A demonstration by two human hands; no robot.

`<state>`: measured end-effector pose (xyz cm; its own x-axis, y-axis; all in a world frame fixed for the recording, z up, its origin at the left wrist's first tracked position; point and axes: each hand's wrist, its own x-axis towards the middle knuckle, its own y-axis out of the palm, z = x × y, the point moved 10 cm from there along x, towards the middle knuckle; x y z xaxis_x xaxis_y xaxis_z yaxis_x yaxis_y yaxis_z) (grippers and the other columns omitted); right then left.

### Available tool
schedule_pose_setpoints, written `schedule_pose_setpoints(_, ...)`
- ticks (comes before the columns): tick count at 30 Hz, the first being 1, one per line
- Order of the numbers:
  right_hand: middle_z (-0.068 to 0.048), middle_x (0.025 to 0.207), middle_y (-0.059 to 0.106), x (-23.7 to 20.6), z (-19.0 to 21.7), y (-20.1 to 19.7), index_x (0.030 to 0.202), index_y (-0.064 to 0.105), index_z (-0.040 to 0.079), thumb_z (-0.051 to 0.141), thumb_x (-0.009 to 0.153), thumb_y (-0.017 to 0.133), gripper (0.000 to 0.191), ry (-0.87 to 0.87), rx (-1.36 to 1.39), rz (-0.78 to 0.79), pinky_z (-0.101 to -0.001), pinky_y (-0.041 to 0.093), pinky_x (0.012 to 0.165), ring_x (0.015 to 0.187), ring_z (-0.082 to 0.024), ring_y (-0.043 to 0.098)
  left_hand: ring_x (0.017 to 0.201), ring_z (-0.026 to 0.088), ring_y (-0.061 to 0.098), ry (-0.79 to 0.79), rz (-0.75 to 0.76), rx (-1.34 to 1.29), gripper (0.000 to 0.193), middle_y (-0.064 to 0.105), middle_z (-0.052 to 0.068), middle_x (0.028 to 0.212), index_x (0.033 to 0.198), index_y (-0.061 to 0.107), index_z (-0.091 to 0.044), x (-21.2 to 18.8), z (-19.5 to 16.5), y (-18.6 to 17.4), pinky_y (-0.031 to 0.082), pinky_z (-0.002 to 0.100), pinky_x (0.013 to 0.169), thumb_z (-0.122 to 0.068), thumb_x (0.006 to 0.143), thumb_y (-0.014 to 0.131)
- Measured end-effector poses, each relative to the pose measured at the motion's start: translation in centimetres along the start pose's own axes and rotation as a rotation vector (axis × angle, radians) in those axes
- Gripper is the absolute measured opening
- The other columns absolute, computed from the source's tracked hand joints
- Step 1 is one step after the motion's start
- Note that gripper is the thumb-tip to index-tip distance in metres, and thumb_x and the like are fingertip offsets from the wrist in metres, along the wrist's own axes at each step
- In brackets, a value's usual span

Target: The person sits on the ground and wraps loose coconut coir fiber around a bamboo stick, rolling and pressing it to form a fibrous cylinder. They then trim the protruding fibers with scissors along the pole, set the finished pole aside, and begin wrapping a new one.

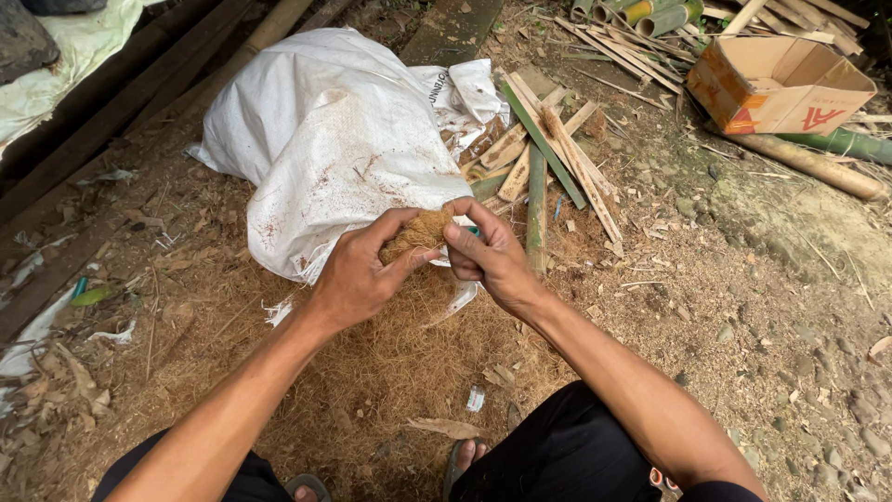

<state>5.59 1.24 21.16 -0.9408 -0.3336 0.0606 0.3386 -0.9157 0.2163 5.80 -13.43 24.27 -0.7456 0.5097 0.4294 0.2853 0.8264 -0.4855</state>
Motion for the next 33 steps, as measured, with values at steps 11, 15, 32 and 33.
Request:
schedule_pose_setpoints(11, 0.004, 0.069, 0.051, 0.2, -1.1, 2.5, 0.108, 0.062, 0.011, 0.013, 0.097, 0.068, 0.013, 0.120, 0.493, 0.047, -0.0170, 0.031, 0.045, 0.054, -0.005, 0.043, 0.033, 0.015, 0.049, -0.153, 0.020, 0.095, 0.071, 0.055, 0.007, 0.051, 0.125, 0.044, 0.000, -0.3, -0.6, 0.6, 0.042, 0.032, 0.032, -0.050, 0.083, 0.071)
schedule_pose_setpoints(15, -0.001, 0.068, 0.055, 0.8, -0.4, 2.3, 0.100, 0.060, 0.008, 0.014, 0.103, 0.066, 0.010, 0.050, 0.345, 0.089, -0.0187, 0.031, 0.045, 0.050, -0.007, 0.042, 0.049, 0.019, 0.060, -0.217, 0.079, 0.097, 0.057, 0.062, 0.011, 0.067, 0.134, 0.042, -0.004, -0.1, 0.2, 0.8, 0.050, 0.033, 0.045, -0.045, 0.098, 0.060)
schedule_pose_setpoints(32, 0.001, 0.065, 0.059, -1.7, 5.3, 5.2, 0.089, 0.052, 0.012, 0.009, 0.101, 0.064, 0.018, -0.490, -0.982, 0.238, -0.0244, 0.033, 0.032, 0.041, -0.008, 0.045, 0.063, 0.023, 0.071, -0.376, 0.275, 0.224, 0.054, 0.072, 0.017, 0.088, 0.128, 0.052, -0.002, -0.6, 2.2, 1.0, 0.065, 0.036, 0.059, -0.037, 0.093, 0.070)
schedule_pose_setpoints(33, 0.000, 0.063, 0.056, -2.4, 5.4, 6.1, 0.090, 0.051, 0.012, 0.010, 0.101, 0.063, 0.016, -0.542, -1.147, 0.309, -0.0269, 0.035, 0.037, 0.043, -0.010, 0.045, 0.059, 0.022, 0.069, -0.360, 0.287, 0.241, 0.053, 0.071, 0.016, 0.086, 0.130, 0.053, -0.002, -0.8, 2.0, 1.5, 0.065, 0.036, 0.056, -0.037, 0.093, 0.070)
